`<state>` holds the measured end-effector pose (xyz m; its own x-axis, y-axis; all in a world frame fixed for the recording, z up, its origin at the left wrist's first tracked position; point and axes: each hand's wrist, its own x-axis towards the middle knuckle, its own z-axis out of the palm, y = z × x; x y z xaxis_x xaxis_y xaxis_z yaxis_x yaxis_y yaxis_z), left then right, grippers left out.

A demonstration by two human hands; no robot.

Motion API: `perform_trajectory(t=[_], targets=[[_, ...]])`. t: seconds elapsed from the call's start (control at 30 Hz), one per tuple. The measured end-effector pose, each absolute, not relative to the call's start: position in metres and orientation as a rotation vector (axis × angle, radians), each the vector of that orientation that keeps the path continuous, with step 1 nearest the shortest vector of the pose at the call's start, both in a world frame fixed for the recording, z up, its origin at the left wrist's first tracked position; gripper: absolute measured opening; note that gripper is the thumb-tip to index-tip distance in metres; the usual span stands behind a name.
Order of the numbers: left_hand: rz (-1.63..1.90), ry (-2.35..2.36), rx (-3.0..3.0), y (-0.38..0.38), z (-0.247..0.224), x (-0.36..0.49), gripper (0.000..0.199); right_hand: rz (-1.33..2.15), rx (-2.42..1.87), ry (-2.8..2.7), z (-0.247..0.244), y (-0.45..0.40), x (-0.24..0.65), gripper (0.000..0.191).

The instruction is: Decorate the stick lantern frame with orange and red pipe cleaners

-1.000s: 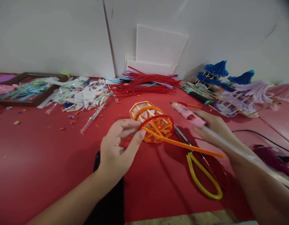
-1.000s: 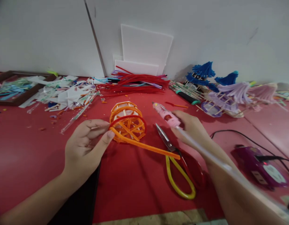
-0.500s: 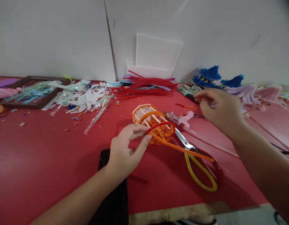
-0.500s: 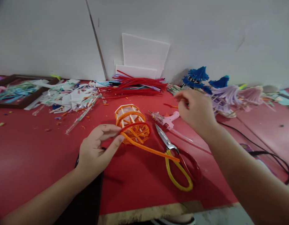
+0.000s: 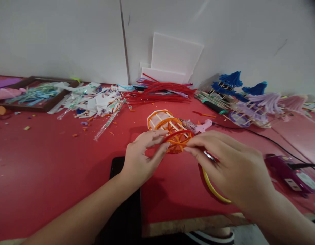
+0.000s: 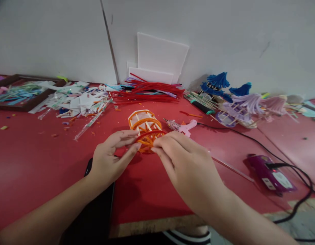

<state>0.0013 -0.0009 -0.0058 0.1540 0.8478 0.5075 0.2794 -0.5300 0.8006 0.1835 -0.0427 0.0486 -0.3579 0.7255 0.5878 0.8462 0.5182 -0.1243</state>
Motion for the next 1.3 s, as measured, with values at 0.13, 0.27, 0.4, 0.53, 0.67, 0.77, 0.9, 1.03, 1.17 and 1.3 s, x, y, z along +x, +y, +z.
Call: perform_trajectory(t=[0.13,0.27,0.4,0.53,0.67,0.77,0.9,1.03,1.17,1.3], targets=[[1.353,1.034,1.970,0.000,-0.007,0.000,0.023,-0.246,-1.252,-2.085,0.048,-0.040,0.182,0.007],[1.366,1.053,1.994,0.001,-0.006,-0.001,0.021,-0.189,-1.261,-2.026,0.043,-0.035,0.180,0.007],[1.370,1.033,1.996,0.000,-0.005,0.000,0.021,-0.143,-1.297,-1.984,0.039,-0.030,0.181,0.007],[1.365,1.019,1.997,0.000,-0.006,0.001,0.023,-0.134,-1.289,-1.953,0.038,-0.029,0.182,0.007],[1.351,1.017,1.999,-0.001,-0.007,0.001,0.023,-0.157,-1.270,-1.928,0.038,-0.029,0.181,0.007],[1.347,1.005,1.994,-0.001,-0.007,0.001,0.024,-0.162,-1.291,-1.924,0.037,-0.029,0.180,0.007],[1.354,1.035,2.000,-0.002,-0.006,0.001,0.023,-0.132,-1.303,-1.904,0.036,-0.027,0.180,0.006],[1.351,1.057,2.014,-0.002,-0.004,0.001,0.022,-0.098,-1.339,-1.880,0.033,-0.025,0.181,0.007],[1.314,1.034,2.030,-0.002,-0.003,0.001,0.025,-0.094,-1.346,-1.857,0.032,-0.024,0.182,0.008],[1.293,1.030,2.066,-0.003,-0.001,0.000,0.024,-0.105,-1.336,-1.857,0.031,-0.025,0.180,0.009]])
